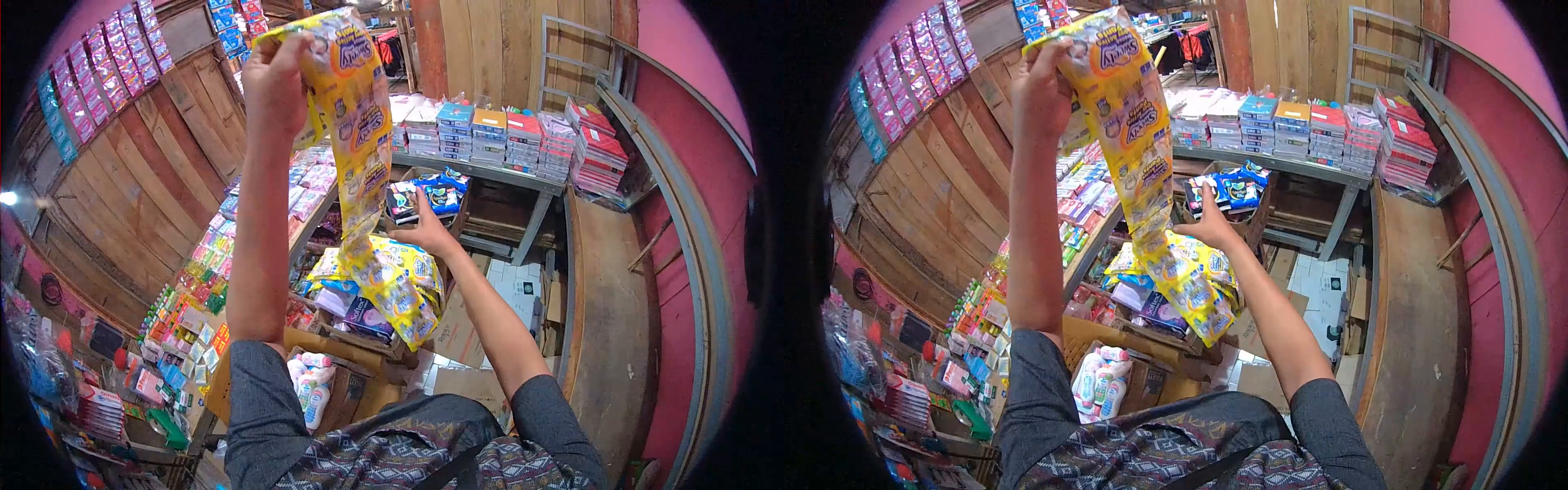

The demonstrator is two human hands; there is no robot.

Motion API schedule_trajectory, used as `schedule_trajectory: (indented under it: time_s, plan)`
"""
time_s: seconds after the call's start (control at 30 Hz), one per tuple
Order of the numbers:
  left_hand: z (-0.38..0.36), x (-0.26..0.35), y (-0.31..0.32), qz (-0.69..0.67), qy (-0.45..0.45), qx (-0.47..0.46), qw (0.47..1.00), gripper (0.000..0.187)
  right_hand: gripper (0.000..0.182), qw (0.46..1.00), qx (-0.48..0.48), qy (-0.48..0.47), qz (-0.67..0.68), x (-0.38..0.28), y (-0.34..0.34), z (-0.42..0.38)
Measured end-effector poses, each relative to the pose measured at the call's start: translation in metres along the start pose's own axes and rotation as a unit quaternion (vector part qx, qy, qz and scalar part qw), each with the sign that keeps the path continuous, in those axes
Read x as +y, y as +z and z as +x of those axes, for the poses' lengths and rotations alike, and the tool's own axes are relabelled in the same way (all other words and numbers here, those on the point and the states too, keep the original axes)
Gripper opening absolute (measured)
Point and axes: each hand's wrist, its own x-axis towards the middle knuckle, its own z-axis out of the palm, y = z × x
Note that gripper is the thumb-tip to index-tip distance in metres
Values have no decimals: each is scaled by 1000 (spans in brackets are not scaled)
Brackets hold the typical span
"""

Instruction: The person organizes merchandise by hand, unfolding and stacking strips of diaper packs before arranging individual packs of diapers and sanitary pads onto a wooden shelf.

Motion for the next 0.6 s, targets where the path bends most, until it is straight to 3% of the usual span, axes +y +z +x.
schedule_trajectory:
  time_s: [0.07, 0.1, 0.2, 0.23, 0.33, 0.37, 0.47, 0.5, 0.6]
  plan:
    - [14, 16, 10, -25, -18, -10, 999, 16, 129, 999, -30, -9, 32, -25, -5, 8]
    - [23, 20, 12, -33, -37, -13, 999, 16, 119, 996, -22, 22, 80, -42, -5, 5]
    - [68, 21, 6, -71, -121, -101, 985, 22, 100, 975, -168, -21, 142, -67, -25, 7]
    - [63, 19, 25, -124, -87, -167, 974, 23, 61, 977, -153, -14, 151, -77, -31, -7]
    - [72, 16, 39, -131, -99, -107, 981, 8, 31, 975, -201, 74, 55, -70, -60, -30]
    - [82, -3, 33, -185, -115, -191, 957, 27, 22, 981, -181, 42, 53, -66, -70, -42]
    - [113, -38, 13, -107, -187, -174, 961, 24, 28, 985, -144, 64, 75, -87, -107, -91]
    - [70, -20, 50, -73, -167, -120, 976, 25, 28, 983, -125, 76, 108, -95, -120, -108]
    - [72, -71, 42, -33, -161, -106, 981, 26, 25, 985, -84, 67, 136, -96, -165, -156]
